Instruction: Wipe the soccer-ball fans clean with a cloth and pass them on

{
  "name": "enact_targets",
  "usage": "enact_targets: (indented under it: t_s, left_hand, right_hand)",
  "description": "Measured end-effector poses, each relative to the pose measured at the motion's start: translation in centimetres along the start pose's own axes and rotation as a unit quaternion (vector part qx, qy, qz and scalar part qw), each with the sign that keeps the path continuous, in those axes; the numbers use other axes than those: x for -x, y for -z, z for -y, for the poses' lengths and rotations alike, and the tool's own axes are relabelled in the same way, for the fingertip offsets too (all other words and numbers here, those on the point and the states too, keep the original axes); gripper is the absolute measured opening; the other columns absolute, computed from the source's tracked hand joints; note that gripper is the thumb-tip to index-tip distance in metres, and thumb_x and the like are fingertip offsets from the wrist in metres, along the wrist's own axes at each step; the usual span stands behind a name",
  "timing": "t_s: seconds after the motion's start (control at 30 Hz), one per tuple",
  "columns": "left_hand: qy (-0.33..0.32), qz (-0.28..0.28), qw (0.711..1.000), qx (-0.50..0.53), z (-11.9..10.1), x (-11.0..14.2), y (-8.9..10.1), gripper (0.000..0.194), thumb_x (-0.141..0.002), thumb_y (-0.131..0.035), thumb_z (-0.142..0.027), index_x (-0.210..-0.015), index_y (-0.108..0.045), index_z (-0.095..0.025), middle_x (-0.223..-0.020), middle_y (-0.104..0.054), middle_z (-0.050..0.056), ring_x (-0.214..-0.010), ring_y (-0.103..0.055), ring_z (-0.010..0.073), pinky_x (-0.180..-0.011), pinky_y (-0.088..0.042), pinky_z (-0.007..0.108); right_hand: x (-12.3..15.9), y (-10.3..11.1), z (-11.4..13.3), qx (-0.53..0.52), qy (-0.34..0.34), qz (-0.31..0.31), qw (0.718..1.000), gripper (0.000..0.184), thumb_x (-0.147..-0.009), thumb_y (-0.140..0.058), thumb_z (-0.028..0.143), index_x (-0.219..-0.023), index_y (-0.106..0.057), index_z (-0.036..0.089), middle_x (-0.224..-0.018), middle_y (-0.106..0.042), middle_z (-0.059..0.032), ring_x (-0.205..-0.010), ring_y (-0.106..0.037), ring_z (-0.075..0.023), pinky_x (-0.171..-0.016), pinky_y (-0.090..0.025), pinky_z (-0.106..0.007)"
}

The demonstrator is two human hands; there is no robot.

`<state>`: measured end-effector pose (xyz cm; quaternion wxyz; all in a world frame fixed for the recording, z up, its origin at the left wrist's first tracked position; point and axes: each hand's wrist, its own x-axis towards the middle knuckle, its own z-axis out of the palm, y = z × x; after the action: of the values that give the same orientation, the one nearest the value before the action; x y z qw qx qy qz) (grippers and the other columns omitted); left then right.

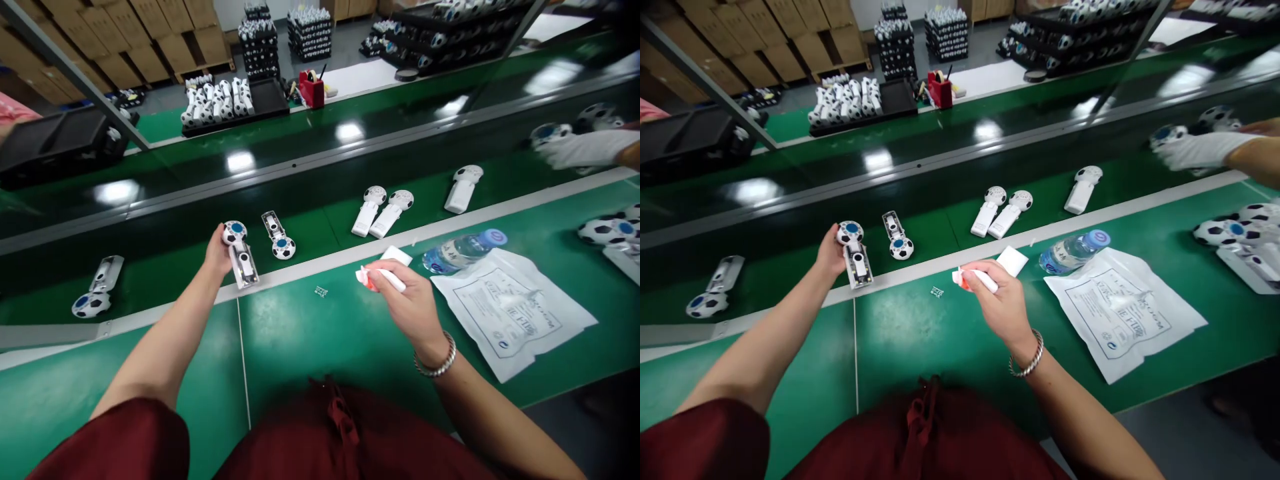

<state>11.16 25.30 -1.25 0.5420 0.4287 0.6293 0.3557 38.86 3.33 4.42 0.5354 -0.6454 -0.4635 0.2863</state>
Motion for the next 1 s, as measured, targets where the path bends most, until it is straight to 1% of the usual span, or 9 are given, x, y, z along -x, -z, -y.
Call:
enact_targets:
  t_s: [0.13, 0.23, 0.4, 0.5, 0.6, 0.73, 0.83, 0.9, 1.0]
  left_hand:
    - [-0.112, -0.057, 0.959, -0.253, -0.7, -3.6, -0.1, 0.044, -0.08, -0.049, -0.035, -0.113, -0.042, -0.006, -0.106, -0.055, 0.015, -0.105, -0.051, 0.0297, -0.088, -0.042, 0.048]
    - [-0.195, 0.011, 0.921, -0.336, -0.7, -3.6, -2.6, 0.065, -0.062, -0.065, -0.015, -0.123, -0.043, -0.016, -0.137, -0.036, 0.011, -0.129, -0.023, 0.0335, -0.106, -0.017, 0.052]
    - [-0.409, 0.26, 0.608, -0.629, -0.5, -3.5, -9.0, 0.06, -0.066, -0.046, 0.0, -0.121, -0.05, -0.024, -0.143, -0.033, 0.004, -0.136, -0.013, 0.029, -0.107, -0.004, 0.054]
    - [-0.437, 0.278, 0.531, -0.67, -1.1, -3.7, -10.8, 0.041, -0.071, -0.043, -0.004, -0.107, -0.058, -0.019, -0.121, -0.054, 0.008, -0.128, -0.032, 0.0281, -0.106, -0.004, 0.056]
    - [-0.46, 0.276, 0.591, -0.602, -1.7, -2.1, -10.8, 0.033, -0.068, -0.055, -0.015, -0.1, -0.06, -0.016, -0.098, -0.058, 0.008, -0.106, -0.051, 0.0265, -0.107, -0.011, 0.052]
    - [-0.399, 0.167, 0.83, -0.351, -1.7, 3.5, -10.2, 0.042, -0.056, -0.073, -0.032, -0.092, -0.06, -0.016, -0.093, -0.053, 0.007, -0.09, -0.054, 0.0245, -0.094, -0.038, 0.039]
    - [-0.251, 0.117, 0.954, -0.111, -1.6, 9.0, -9.8, 0.047, -0.054, -0.077, -0.035, -0.094, -0.059, -0.018, -0.09, -0.056, 0.004, -0.086, -0.055, 0.0193, -0.081, -0.044, 0.028]
    - [-0.075, 0.152, 0.985, 0.028, -1.5, 12.4, -9.3, 0.045, -0.059, -0.074, -0.036, -0.096, -0.059, -0.017, -0.085, -0.06, 0.003, -0.074, -0.057, 0.0149, -0.07, -0.047, 0.026]
    - [0.142, 0.219, 0.948, 0.18, -1.1, 16.3, -8.1, 0.037, -0.064, -0.07, -0.034, -0.092, -0.06, -0.013, -0.088, -0.064, 0.007, -0.071, -0.061, 0.0161, -0.061, -0.05, 0.027]
  right_hand:
    - [-0.4, 0.4, -0.8, 0.005, -0.029, -0.005, 1.0, 0.015, -0.079, -0.059, 0.033, -0.076, -0.065, 0.019, -0.077, -0.062, -0.001, -0.068, -0.056, -0.0117, -0.065, -0.046, -0.025]
    - [-0.9, 0.6, -1.2, -0.005, -0.046, -0.006, 0.999, 0.015, -0.079, -0.059, 0.033, -0.077, -0.065, 0.019, -0.074, -0.062, -0.0001, -0.066, -0.055, -0.0106, -0.063, -0.045, -0.023]
    - [-1.2, 0.5, -1.1, -0.023, -0.074, 0.007, 0.997, 0.015, -0.079, -0.059, 0.033, -0.078, -0.064, 0.019, -0.07, -0.061, 0.0005, -0.064, -0.055, -0.0101, -0.062, -0.045, -0.023]
    - [-1.2, 0.5, -0.7, -0.04, -0.071, 0.007, 0.997, 0.015, -0.078, -0.06, 0.032, -0.078, -0.064, 0.018, -0.068, -0.061, 0.0005, -0.064, -0.055, -0.0105, -0.063, -0.045, -0.024]
    - [-1.2, 0.6, -0.3, -0.116, -0.065, 0.016, 0.991, 0.015, -0.078, -0.06, 0.033, -0.077, -0.062, 0.018, -0.065, -0.059, 0.0005, -0.065, -0.055, -0.0116, -0.067, -0.045, -0.027]
    - [-1.6, 0.7, 0.2, -0.281, -0.092, 0.059, 0.954, 0.015, -0.078, -0.06, 0.032, -0.078, -0.058, 0.018, -0.065, -0.055, 0.0009, -0.063, -0.052, -0.0113, -0.064, -0.044, -0.028]
    - [-1.8, 0.4, 0.7, -0.355, -0.133, 0.089, 0.921, 0.015, -0.076, -0.061, 0.031, -0.082, -0.055, 0.019, -0.065, -0.052, 0.0021, -0.059, -0.048, -0.0094, -0.059, -0.042, -0.025]
    - [-1.7, 0.0, 1.0, -0.375, -0.143, 0.106, 0.91, 0.015, -0.076, -0.061, 0.03, -0.083, -0.055, 0.019, -0.065, -0.051, 0.0026, -0.059, -0.047, -0.0087, -0.058, -0.042, -0.025]
    - [-1.3, -0.6, 1.2, -0.377, -0.127, 0.122, 0.909, 0.016, -0.075, -0.062, 0.029, -0.085, -0.055, 0.02, -0.065, -0.052, 0.0032, -0.059, -0.049, -0.0087, -0.059, -0.043, -0.025]
